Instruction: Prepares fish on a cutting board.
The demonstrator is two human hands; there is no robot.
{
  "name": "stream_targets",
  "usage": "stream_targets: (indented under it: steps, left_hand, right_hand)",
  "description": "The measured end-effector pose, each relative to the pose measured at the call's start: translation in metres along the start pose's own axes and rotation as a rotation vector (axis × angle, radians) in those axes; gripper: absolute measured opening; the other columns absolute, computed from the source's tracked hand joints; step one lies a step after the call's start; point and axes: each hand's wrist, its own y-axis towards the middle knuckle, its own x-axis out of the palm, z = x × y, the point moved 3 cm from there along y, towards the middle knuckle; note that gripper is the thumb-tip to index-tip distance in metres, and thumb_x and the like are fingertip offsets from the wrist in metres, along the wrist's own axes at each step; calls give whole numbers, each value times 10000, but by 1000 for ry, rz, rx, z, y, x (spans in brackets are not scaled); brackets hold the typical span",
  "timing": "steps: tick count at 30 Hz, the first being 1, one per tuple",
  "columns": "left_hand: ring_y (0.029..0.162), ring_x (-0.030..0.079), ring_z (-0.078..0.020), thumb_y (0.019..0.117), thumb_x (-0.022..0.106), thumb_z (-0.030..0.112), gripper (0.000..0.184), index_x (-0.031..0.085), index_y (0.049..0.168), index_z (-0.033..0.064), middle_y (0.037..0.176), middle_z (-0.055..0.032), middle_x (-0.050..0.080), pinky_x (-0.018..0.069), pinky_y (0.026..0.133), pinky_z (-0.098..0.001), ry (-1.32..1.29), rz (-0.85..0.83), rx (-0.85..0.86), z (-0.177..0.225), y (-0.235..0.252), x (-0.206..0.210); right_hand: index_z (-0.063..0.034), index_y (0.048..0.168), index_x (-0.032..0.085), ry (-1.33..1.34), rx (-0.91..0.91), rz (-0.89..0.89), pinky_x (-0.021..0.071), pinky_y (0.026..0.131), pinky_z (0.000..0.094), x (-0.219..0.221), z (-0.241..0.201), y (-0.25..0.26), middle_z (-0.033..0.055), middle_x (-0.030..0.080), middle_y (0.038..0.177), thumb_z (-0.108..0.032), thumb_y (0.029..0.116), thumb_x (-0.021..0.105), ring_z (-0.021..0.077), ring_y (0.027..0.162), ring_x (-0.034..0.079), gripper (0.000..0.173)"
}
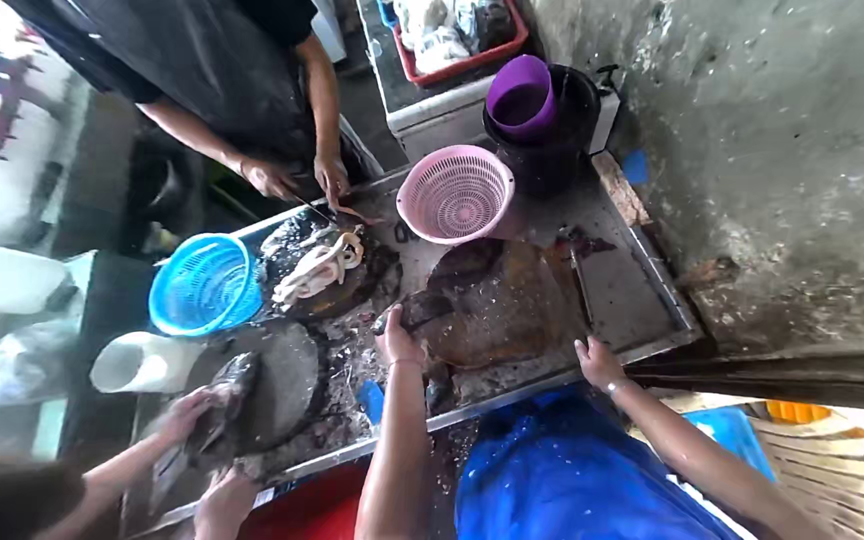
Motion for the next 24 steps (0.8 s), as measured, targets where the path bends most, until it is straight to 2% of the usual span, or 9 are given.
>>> stream_targets:
  steps: [3,5,6,7,9,10,13,19,24]
  left_hand:
    - [596,543,-111,993,632,338,242,608,1124,136,841,-33,604,467,497,-262,-45,19,-14,13,-21,-21]
    - [539,515,-89,1013,585,358,209,603,1047,153,784,-12,586,453,463,-234,-72,26,-28,13,-33,-34]
    - [520,505,-89,1024,562,367,217,586,1024,151,765,-12,573,452,454,-235,-87,44,-36,12,-37,-39]
    - [516,506,-92,1036,539,368,227,573,1024,143,767,-17,572,458,453,-238,-96,66,-40,12,-43,-42]
    - [539,534,-106,1044,532,345,224,575,1025,126,784,-32,591,476,472,-252,-92,101,-32,9,-51,-47]
    - [546,541,-110,1043,539,333,221,588,1022,118,780,-35,598,479,477,-256,-83,109,-25,5,-55,-48]
    - [552,538,-107,1029,549,349,219,598,1002,137,759,-21,593,478,487,-262,-77,93,-22,-9,-60,-35]
    - [654,584,-123,1005,586,366,233,623,1066,145,865,-21,630,506,560,-294,-176,23,-55,-44,-60,5]
    - [793,656,-186,988,644,332,326,605,1221,108,995,-91,675,559,636,-367,-140,-28,-104,-56,-38,2]
  right_hand:
    - [-1,1587,324,83,-13,-143,471,1108,498,-19,-15,17,252,580,1426,-341,1112,420,343,1273,614,593]
    - [-105,1558,323,245,-44,-209,564,644,409,-42,-26,15,144,628,966,-376,1096,482,233,710,633,559]
    - [-132,1568,284,300,-77,-253,538,569,366,-54,-31,12,100,588,907,-352,1100,479,188,623,587,552]
    - [-114,1570,290,253,-148,-246,558,636,361,-64,-35,11,105,617,1007,-313,1100,479,182,695,622,544]
    - [-51,1563,352,21,-285,-181,518,1056,453,-76,-43,15,181,580,1437,-268,1094,496,279,1206,649,536]
    - [-23,1520,416,-63,-320,-122,485,1099,517,-78,-49,20,211,566,1453,-241,1081,531,344,1279,614,503]
    - [-22,1307,627,-196,-400,67,558,937,603,-75,-79,52,232,683,1212,-215,991,689,416,1091,689,375]
    - [-15,994,759,-345,-701,101,545,969,527,-37,-96,116,174,710,1099,-32,981,591,381,1125,648,169]
    - [-17,1069,756,-143,-630,107,558,963,522,-98,-116,102,186,716,1079,-96,1008,605,337,1039,699,180]
